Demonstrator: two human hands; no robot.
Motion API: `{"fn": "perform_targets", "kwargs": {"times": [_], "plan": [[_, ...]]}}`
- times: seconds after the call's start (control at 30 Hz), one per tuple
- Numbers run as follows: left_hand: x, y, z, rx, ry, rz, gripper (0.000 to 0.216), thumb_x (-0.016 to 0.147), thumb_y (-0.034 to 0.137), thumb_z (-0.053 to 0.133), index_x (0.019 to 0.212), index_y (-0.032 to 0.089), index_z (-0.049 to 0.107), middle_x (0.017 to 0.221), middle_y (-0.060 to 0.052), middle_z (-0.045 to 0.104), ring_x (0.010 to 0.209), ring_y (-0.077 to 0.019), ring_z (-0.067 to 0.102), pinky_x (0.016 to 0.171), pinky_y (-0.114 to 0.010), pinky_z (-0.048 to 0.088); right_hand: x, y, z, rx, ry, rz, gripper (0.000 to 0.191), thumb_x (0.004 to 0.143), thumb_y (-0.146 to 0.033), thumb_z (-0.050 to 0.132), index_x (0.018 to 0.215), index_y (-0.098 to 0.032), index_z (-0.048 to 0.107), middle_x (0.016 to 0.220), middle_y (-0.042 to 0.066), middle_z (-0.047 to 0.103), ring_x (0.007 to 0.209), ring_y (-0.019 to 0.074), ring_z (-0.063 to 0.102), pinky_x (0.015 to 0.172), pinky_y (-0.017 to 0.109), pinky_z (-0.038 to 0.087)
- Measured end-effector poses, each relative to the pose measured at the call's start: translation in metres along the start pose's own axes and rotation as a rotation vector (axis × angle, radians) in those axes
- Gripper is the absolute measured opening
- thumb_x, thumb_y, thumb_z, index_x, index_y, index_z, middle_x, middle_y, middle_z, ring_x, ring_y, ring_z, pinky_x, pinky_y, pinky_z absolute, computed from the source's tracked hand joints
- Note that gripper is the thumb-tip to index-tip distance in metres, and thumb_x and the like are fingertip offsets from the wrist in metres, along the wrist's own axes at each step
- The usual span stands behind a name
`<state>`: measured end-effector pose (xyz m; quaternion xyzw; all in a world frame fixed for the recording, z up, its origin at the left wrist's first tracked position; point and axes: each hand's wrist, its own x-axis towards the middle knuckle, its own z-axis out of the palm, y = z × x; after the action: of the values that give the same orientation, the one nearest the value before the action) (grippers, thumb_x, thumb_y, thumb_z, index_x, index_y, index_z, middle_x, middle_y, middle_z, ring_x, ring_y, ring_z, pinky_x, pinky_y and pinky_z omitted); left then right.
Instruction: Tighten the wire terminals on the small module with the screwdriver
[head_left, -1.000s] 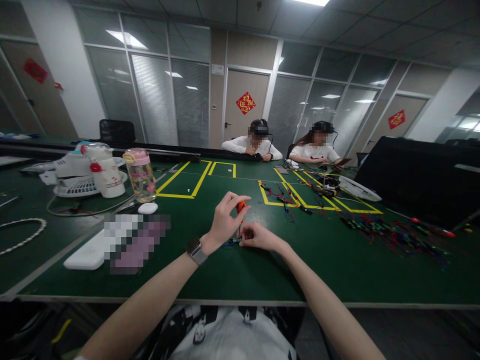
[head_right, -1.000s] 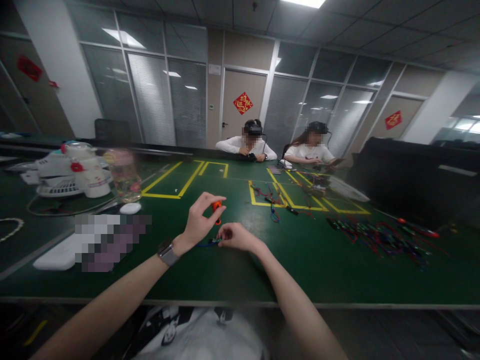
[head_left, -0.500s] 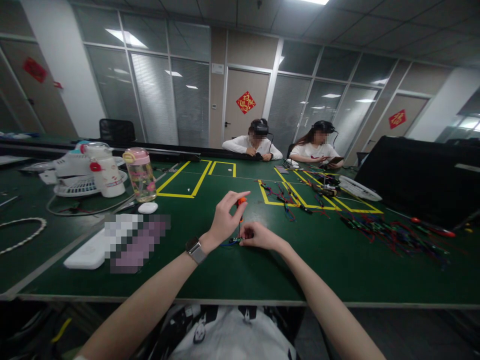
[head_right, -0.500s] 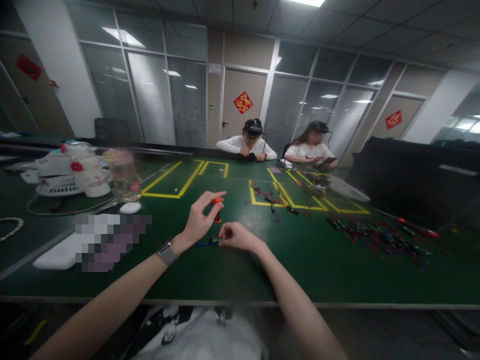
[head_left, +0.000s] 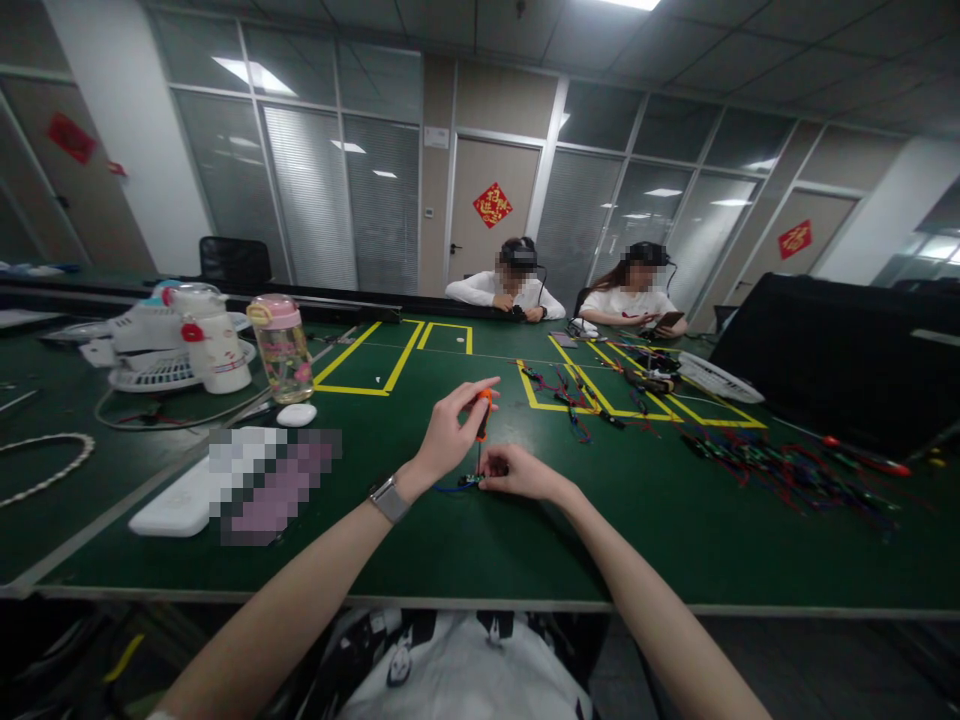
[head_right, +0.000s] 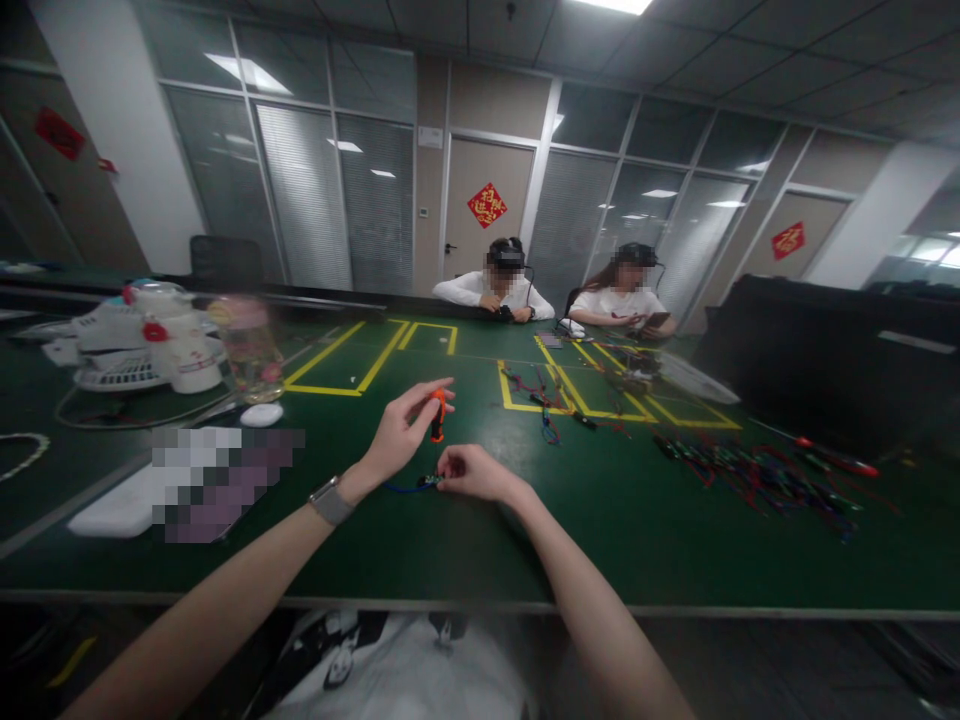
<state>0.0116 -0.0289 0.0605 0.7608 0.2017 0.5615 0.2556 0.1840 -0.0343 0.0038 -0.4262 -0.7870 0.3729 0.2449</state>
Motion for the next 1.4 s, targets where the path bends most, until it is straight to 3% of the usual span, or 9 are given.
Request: {"fn": "perform_targets", "kwargs": {"times": [0.17,0.37,0.43,0.67,0.77,0.87,0.93,1.17,1.4], "plan": [[-0.002,0.003,0.001,0.153,0.079,0.069,0.016,0.088,0.022,0.065,0.103,0.020,0.070,0.089,-0.002,0.058,0.080,-0.0145,0.058,0.072,-0.026,0.050,0.000,0.001,0.000,-0.013,0.008,-0.015,0.014,0.071,-0.019,0.073,0.076,-0.016,0.060,0.065,-0.005,0.054,0.060,0.0105,0.048,0.058,0.023,0.038],[-0.004,0.006,0.003,0.074,-0.018,0.081,0.032,0.100,0.021,0.042,0.124,0.023,0.061,0.116,-0.007,0.062,0.102,-0.0177,0.062,0.089,-0.031,0.050,0.000,-0.001,0.000,-0.018,0.016,-0.012,0.015,0.069,-0.018,0.075,0.074,-0.015,0.061,0.065,-0.004,0.055,0.060,0.0107,0.049,0.058,0.023,0.038],[-0.004,0.006,0.004,0.014,-0.035,0.054,0.032,0.100,0.021,0.042,0.126,0.023,0.060,0.118,-0.007,0.063,0.099,-0.0170,0.064,0.087,-0.030,0.052,-0.001,-0.002,0.000,-0.045,0.009,-0.020,0.016,0.068,-0.017,0.075,0.078,-0.015,0.063,0.065,-0.005,0.054,0.060,0.0106,0.049,0.057,0.023,0.038],[-0.004,0.004,0.004,0.200,0.144,0.086,0.013,0.086,0.024,0.068,0.099,0.021,0.069,0.088,-0.001,0.057,0.079,-0.0143,0.057,0.071,-0.026,0.050,0.001,0.002,0.001,-0.058,0.030,-0.031,0.013,0.069,-0.016,0.076,0.078,-0.015,0.066,0.064,-0.005,0.055,0.059,0.0100,0.048,0.057,0.022,0.038],[-0.006,0.005,0.004,0.271,0.149,0.104,0.018,0.093,0.024,0.059,0.109,0.021,0.066,0.095,-0.003,0.057,0.085,-0.0152,0.058,0.077,-0.028,0.050,0.002,0.004,0.001,-0.063,0.039,-0.036,0.012,0.069,-0.015,0.076,0.076,-0.014,0.066,0.063,-0.005,0.056,0.058,0.0097,0.049,0.057,0.022,0.038],[-0.007,0.007,0.006,0.227,0.068,0.117,0.030,0.100,0.019,0.042,0.125,0.021,0.059,0.114,-0.007,0.060,0.104,-0.0176,0.059,0.091,-0.031,0.049,0.002,0.003,0.002,-0.082,0.061,-0.052,0.012,0.068,-0.014,0.076,0.073,-0.014,0.066,0.062,-0.005,0.055,0.057,0.0093,0.048,0.057,0.022,0.038],[-0.006,0.008,0.007,0.155,0.010,0.104,0.033,0.100,0.017,0.041,0.130,0.022,0.055,0.117,-0.007,0.061,0.103,-0.0168,0.061,0.090,-0.031,0.050,0.001,0.003,0.002,-0.089,0.075,-0.059,0.011,0.067,-0.013,0.076,0.072,-0.014,0.065,0.062,-0.005,0.055,0.056,0.0090,0.048,0.057,0.022,0.038],[-0.008,0.009,0.012,0.217,0.064,0.145,0.020,0.089,0.020,0.065,0.108,0.023,0.067,0.093,-0.002,0.057,0.085,-0.0149,0.058,0.076,-0.027,0.050,0.000,0.001,0.006,-0.074,0.096,-0.020,0.011,0.068,-0.015,0.075,0.070,-0.013,0.064,0.058,-0.005,0.054,0.054,0.0089,0.047,0.053,0.022,0.035],[-0.008,0.012,0.009,0.170,0.062,0.161,0.029,0.100,0.019,0.042,0.119,0.021,0.064,0.112,-0.007,0.065,0.103,-0.0173,0.062,0.089,-0.031,0.050,0.000,-0.002,0.004,-0.046,0.078,-0.012,0.013,0.067,-0.016,0.077,0.072,-0.014,0.065,0.062,-0.004,0.056,0.056,0.0093,0.049,0.056,0.022,0.038]]}}
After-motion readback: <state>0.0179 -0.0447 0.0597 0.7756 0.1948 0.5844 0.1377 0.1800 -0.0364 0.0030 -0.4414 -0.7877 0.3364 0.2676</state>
